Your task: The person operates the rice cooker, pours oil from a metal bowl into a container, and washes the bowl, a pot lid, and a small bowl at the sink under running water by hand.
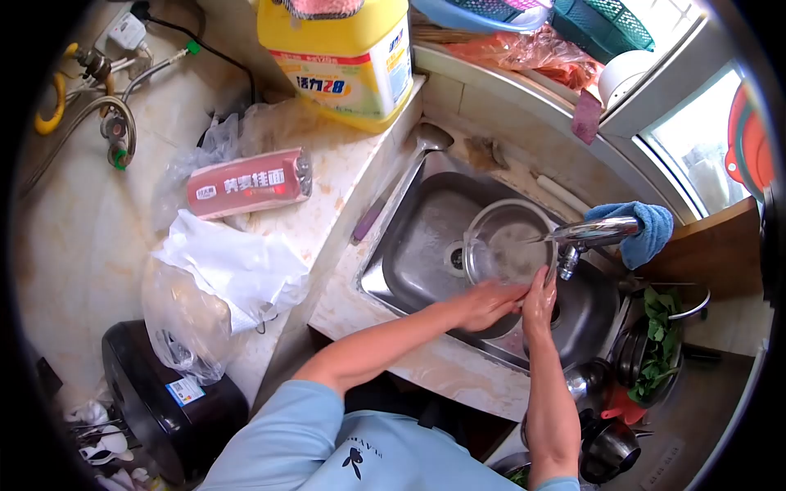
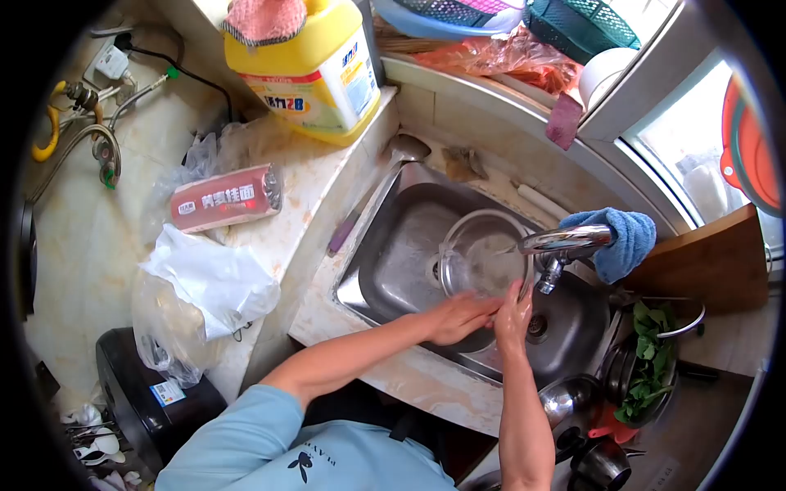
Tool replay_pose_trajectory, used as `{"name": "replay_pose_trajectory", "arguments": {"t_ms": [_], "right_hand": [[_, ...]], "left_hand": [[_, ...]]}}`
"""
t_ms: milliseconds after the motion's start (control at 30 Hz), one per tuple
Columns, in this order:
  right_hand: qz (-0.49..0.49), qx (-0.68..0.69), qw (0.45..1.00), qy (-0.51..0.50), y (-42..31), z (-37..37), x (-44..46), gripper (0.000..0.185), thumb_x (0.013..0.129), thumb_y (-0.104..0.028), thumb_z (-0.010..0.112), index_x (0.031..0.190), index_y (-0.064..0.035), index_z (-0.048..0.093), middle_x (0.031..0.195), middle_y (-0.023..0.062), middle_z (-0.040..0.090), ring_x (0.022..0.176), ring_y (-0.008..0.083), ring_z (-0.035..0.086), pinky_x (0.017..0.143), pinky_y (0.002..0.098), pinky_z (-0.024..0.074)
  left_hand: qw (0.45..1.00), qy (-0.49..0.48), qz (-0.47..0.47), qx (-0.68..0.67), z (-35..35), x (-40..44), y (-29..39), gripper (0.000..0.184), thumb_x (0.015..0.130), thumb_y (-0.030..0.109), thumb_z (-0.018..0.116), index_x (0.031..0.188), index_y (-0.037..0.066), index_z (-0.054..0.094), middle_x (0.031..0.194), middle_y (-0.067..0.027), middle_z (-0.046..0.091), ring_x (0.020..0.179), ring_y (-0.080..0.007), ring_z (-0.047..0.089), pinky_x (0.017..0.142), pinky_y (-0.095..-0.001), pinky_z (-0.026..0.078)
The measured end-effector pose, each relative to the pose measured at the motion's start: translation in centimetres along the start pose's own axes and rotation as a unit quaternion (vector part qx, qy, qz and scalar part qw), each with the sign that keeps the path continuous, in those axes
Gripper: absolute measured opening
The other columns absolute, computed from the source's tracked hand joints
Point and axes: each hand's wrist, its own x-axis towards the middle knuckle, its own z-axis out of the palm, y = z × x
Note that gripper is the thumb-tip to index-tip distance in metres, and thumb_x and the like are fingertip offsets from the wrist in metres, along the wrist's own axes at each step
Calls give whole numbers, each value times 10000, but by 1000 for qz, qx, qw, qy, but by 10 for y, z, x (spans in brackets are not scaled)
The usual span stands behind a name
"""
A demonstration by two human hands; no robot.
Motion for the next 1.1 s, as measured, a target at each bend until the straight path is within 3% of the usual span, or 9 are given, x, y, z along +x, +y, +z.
{"name": "replay_pose_trajectory", "arguments": {"t_ms": [100,200,333,433,567,667,833,967,1100], "right_hand": [[86,75,993,-29,-33,-5,-36,534,965,-257,463,1441,-47,340,1177,184,574,683,242,642,369,281,471],[141,132,980,-42,-15,6,-54,437,865,-49,484,1301,-36,470,948,126,645,574,188,617,338,263,433],[166,181,964,-103,-27,-1,-33,367,779,15,498,1146,-6,514,803,77,608,555,157,584,351,261,413],[186,161,954,-169,-32,-19,-23,318,778,12,505,1096,2,507,769,79,583,529,178,579,359,277,422],[216,177,940,-198,-38,-19,-31,290,783,13,506,1073,29,505,750,104,583,491,197,575,358,286,428],[224,231,935,-152,-34,-19,-42,290,783,21,503,1071,51,525,710,108,609,458,195,569,333,290,418],[183,222,955,-79,-10,1,-49,343,806,-3,491,1147,0,515,794,100,613,446,166,541,289,265,385],[143,365,917,-69,0,16,-42,364,813,0,493,1177,-24,495,801,80,598,462,128,525,300,241,349],[180,395,895,-101,0,47,-22,381,823,-26,590,1191,-44,493,791,60,581,469,91,498,305,223,316]], "left_hand": [[931,-9,-82,355,-24,-27,-41,607,998,382,414,1535,134,272,1589,-43,271,1481,-241,192,1168,-572,132],[892,84,-16,444,-47,-10,-37,646,974,438,439,1520,116,307,1593,-72,257,1479,-252,195,1163,-586,128],[964,147,44,217,0,44,-32,752,959,458,460,1545,70,193,1631,-90,104,1507,-279,55,1185,-568,66],[928,148,118,322,0,46,-24,798,938,482,470,1557,91,153,1636,-81,81,1509,-273,49,1190,-548,88],[867,164,275,383,-43,67,-18,628,899,540,496,1390,149,474,1485,-104,412,1355,-289,395,1114,-507,286],[877,256,123,387,-75,86,-36,414,857,558,544,880,147,585,757,-66,631,761,-269,644,641,-426,486],[879,285,-176,338,-86,44,-15,499,876,541,576,816,47,617,833,-148,699,788,-350,685,652,-439,531],[876,215,-431,-18,-102,-27,-7,354,878,322,598,1100,52,649,820,-179,684,745,-304,696,636,-439,572],[799,318,-373,-348,-74,-56,12,543,801,77,567,1334,110,472,1058,-169,618,814,-301,686,622,-427,610]]}}
